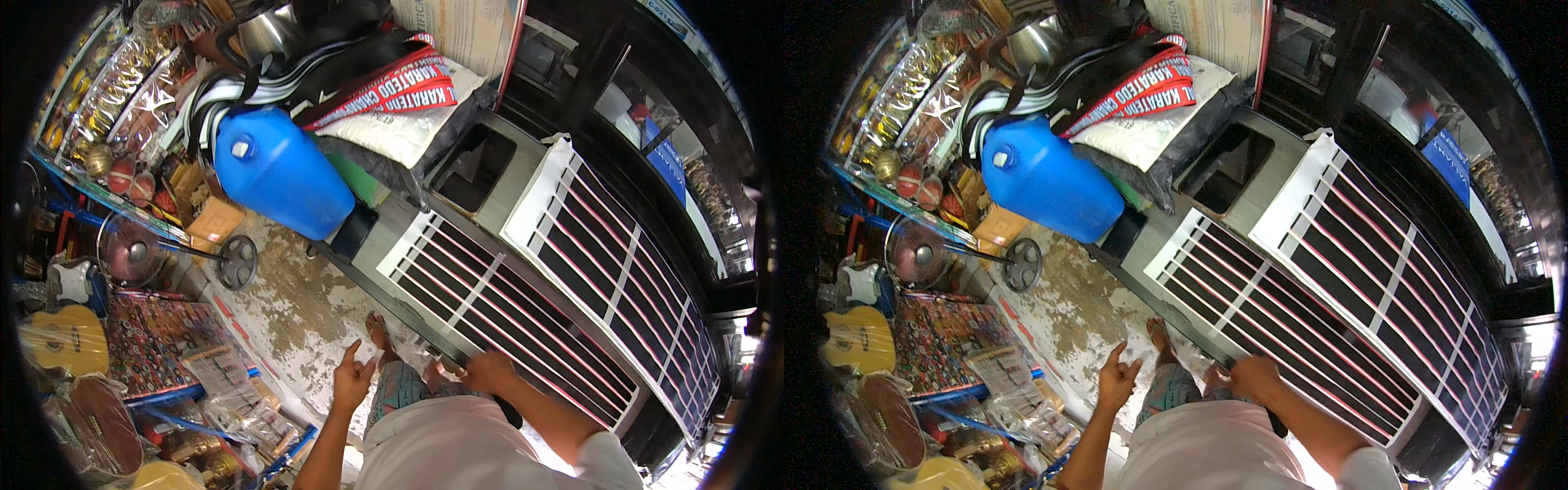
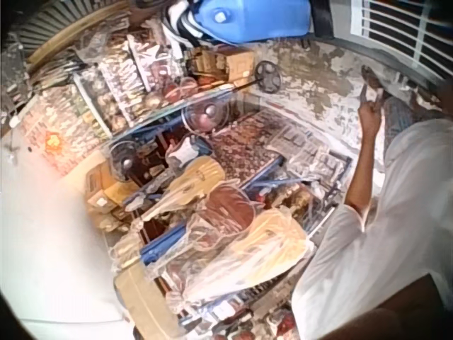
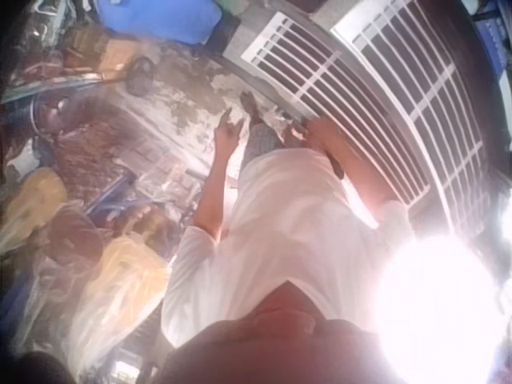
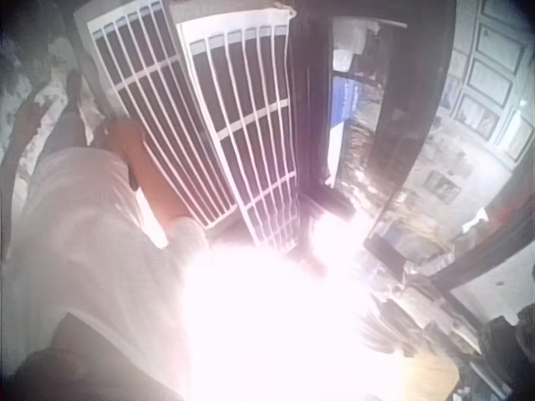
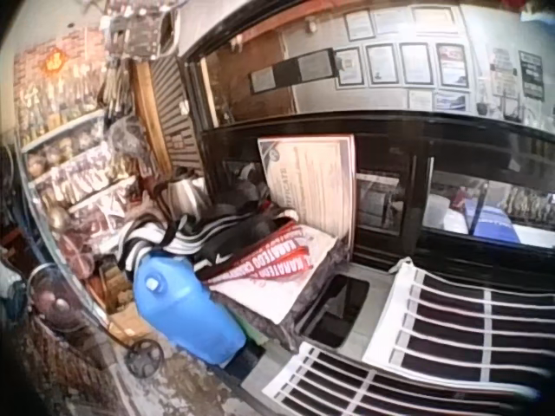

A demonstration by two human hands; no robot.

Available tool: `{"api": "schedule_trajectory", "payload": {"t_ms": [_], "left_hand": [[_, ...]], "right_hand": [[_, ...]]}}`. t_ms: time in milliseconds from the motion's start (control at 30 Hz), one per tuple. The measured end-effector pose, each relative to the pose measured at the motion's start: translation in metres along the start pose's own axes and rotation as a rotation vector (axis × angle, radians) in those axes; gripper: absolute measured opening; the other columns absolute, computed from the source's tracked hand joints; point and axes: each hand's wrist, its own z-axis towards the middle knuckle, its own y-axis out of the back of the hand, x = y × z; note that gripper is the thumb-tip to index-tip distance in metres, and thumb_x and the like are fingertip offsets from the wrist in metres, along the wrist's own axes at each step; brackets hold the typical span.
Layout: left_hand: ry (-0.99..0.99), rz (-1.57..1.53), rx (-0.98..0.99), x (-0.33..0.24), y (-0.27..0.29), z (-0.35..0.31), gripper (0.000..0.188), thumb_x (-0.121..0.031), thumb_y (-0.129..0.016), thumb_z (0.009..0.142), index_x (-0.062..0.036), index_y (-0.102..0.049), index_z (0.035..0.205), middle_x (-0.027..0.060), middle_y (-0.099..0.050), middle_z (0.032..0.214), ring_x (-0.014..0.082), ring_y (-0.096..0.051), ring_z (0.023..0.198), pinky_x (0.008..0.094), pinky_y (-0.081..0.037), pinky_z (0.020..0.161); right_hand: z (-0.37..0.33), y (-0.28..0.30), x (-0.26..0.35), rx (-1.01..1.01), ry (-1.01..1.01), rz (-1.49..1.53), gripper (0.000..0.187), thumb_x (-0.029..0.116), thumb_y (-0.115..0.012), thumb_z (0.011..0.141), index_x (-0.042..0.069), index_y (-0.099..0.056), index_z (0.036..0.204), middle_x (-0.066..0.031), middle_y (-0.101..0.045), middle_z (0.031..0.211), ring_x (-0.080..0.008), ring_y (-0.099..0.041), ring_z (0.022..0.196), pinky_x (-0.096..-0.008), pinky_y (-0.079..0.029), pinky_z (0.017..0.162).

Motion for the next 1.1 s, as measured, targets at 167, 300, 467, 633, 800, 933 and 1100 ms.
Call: {"api": "schedule_trajectory", "payload": {"t_ms": [167, 300, 467, 633, 800, 933, 1100], "left_hand": [[-0.078, 0.023, -0.084, 0.036, 0.047, 0.008, 0.045, -0.019, -0.078, 0.105, -0.0002, -0.064, 0.144, 0.0106, -0.079, 0.091, 0.0177, -0.075, 0.081, 0.0352, -0.061, 0.080], [-0.247, -0.070, -0.040, -0.022, 0.060, 0.057, 0.039, -0.017, -0.076, 0.106, 0.0017, -0.063, 0.138, 0.0155, -0.077, 0.120, 0.0211, -0.072, 0.107, 0.0350, -0.057, 0.095], [-0.424, -0.123, -0.027, -0.042, 0.066, 0.188, 0.027, -0.016, -0.073, 0.108, 0.0002, -0.068, 0.129, 0.0086, -0.074, 0.113, 0.0194, -0.068, 0.105, 0.0355, -0.055, 0.094], [-0.272, -0.095, -0.011, -0.081, 0.043, 0.285, 0.038, -0.018, -0.078, 0.102, 0.0015, -0.068, 0.133, 0.0173, -0.075, 0.112, 0.0340, -0.069, 0.105, 0.0464, -0.055, 0.096], [-0.665, 0.626, -0.371, -0.098, 0.026, 0.271, 0.047, -0.015, -0.079, 0.095, 0.0001, -0.068, 0.139, 0.0249, -0.070, 0.129, 0.0480, -0.064, 0.120, 0.0598, -0.051, 0.103], [-0.911, 0.415, -0.096, -0.091, 0.026, 0.222, 0.042, -0.008, -0.077, 0.095, -0.0051, -0.070, 0.136, 0.0194, -0.070, 0.128, 0.0443, -0.064, 0.120, 0.0551, -0.053, 0.104], [-1.118, 0.382, 0.355, -0.085, -0.005, 0.205, 0.037, 0.000, -0.074, 0.096, -0.0021, -0.070, 0.132, 0.0178, -0.069, 0.125, 0.0402, -0.067, 0.117, 0.0519, -0.056, 0.100]], "right_hand": [[-0.066, -0.082, -0.022, -0.029, -0.111, 0.750, 0.052, 0.062, -0.076, 0.097, 0.011, -0.083, 0.097, -0.0169, -0.079, 0.090, -0.0359, -0.076, 0.086, -0.0458, -0.060, 0.080], [-0.072, -0.107, -0.020, -0.249, -0.315, 0.761, 0.049, 0.058, -0.077, 0.099, 0.009, -0.082, 0.099, -0.0157, -0.080, 0.088, -0.0339, -0.076, 0.085, -0.0443, -0.060, 0.081], [-0.065, -0.098, 0.002, -0.292, -0.396, 0.766, 0.045, 0.054, -0.077, 0.099, 0.010, -0.083, 0.103, -0.0172, -0.081, 0.095, -0.0329, -0.078, 0.089, -0.0443, -0.061, 0.084], [-0.050, -0.108, 0.031, -0.303, -0.591, 0.859, 0.038, 0.049, -0.078, 0.099, 0.012, -0.084, 0.107, -0.0159, -0.081, 0.093, -0.0285, -0.078, 0.088, -0.0433, -0.061, 0.083], [-0.043, -0.122, 0.063, -0.575, -0.610, 1.004, 0.023, 0.032, -0.078, 0.097, 0.011, -0.082, 0.105, -0.0187, -0.079, 0.090, -0.0342, -0.079, 0.086, -0.0468, -0.062, 0.078], [-0.028, -0.105, 0.088, -0.885, -0.524, 0.904, 0.008, 0.013, -0.076, 0.094, 0.006, -0.077, 0.099, -0.0185, -0.075, 0.091, -0.0361, -0.075, 0.080, -0.0473, -0.061, 0.074], [-0.004, -0.065, 0.101, -1.076, -0.464, 0.839, 0.009, 0.004, -0.073, 0.092, 0.002, -0.075, 0.101, -0.0208, -0.073, 0.100, -0.0432, -0.072, 0.093, -0.0505, -0.060, 0.084]]}}
